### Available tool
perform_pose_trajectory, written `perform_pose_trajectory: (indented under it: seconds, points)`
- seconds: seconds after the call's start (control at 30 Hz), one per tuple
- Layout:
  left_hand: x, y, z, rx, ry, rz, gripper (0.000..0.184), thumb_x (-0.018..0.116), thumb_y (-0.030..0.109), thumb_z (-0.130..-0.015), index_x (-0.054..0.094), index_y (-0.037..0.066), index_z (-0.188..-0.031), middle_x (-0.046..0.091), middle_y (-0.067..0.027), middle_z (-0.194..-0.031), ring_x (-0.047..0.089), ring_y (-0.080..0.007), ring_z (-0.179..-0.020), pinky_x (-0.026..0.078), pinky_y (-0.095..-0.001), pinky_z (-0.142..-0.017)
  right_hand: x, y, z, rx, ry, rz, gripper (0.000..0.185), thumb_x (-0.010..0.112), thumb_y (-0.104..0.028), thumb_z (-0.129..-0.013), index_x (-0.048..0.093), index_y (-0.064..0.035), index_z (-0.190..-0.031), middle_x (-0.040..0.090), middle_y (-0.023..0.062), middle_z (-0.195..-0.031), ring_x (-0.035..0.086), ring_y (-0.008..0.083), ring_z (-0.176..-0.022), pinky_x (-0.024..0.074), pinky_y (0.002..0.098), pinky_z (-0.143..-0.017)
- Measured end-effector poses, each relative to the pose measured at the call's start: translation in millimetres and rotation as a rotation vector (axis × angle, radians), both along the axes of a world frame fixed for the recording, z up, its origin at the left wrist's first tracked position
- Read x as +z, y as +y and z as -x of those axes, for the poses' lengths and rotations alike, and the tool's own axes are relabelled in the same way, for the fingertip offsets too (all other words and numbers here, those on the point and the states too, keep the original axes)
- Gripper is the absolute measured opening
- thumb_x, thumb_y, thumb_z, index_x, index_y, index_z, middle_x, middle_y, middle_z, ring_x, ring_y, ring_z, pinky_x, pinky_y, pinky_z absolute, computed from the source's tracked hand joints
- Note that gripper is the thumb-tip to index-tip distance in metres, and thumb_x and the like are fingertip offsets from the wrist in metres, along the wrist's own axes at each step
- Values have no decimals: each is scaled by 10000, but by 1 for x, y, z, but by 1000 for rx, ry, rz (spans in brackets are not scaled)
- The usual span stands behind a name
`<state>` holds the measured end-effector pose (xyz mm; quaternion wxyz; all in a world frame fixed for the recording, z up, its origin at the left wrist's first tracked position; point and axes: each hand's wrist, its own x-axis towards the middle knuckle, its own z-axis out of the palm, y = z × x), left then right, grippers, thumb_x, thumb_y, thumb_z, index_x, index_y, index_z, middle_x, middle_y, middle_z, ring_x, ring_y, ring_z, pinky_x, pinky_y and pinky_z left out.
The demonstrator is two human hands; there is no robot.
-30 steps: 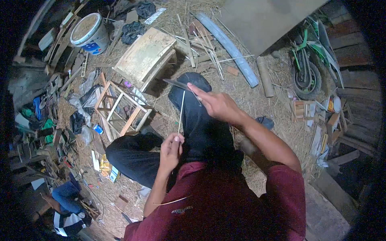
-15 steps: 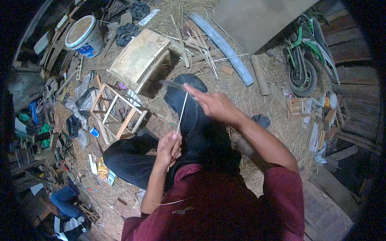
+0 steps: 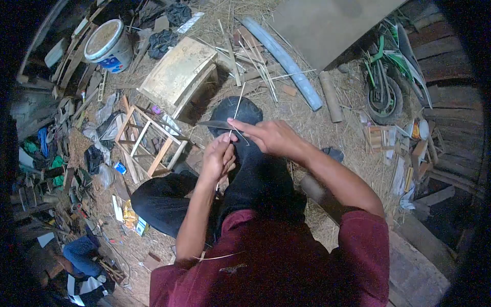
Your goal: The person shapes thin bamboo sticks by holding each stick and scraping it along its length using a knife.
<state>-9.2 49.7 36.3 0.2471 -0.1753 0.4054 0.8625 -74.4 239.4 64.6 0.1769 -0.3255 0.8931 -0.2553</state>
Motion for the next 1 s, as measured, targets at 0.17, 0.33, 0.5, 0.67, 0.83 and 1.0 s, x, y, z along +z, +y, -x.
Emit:
perform_pose_trajectory:
  seconds: [0.17,0.33,0.5,0.67,0.83,1.0]
  points:
    - [11,-5,-43,18,-47,-4,257,408,283,-1050,523,56,-1012,297,55,-494,226,-46,-346,172,-223,-339,0,-2,-1,-103,-14,65,597,552,-89,-899,417,-272,-1451,640,204,-793,632,384,-680,497,458,-627]
    - [12,-21,-70,30,-80,-59,247,401,270,-1050,512,54,-1008,297,56,-489,222,-38,-337,169,-211,-326,-8,-7,-1,-127,-8,73,576,540,-100,-918,409,-266,-1454,655,231,-924,638,407,-741,514,461,-686]
    - [23,-30,-81,-13,-86,22,271,435,308,-1034,514,61,-958,301,58,-479,207,-48,-313,173,-212,-306,-14,-7,2,-205,69,141,571,507,-178,-944,351,-304,-1478,611,227,-697,622,425,-638,502,501,-603]
    - [16,-29,-101,65,-67,56,278,424,313,-1039,526,60,-984,301,57,-490,211,-50,-321,179,-221,-318,-29,-3,2,-269,37,205,540,496,-176,-954,372,-250,-1475,626,227,-718,623,411,-616,510,476,-586]
    - [12,-7,-25,13,18,15,262,410,291,-1044,530,62,-1002,313,54,-509,234,-54,-339,188,-225,-334,-20,-5,-3,-75,30,367,539,514,-153,-946,406,-270,-1460,651,194,-790,652,372,-693,522,440,-624]
    - [-1,-1,-1,-30,24,8,254,411,283,-1043,534,65,-998,311,50,-512,232,-63,-347,187,-235,-344,-8,-3,0,-22,11,109,573,540,-160,-924,400,-313,-1458,653,180,-779,646,372,-658,517,450,-592]
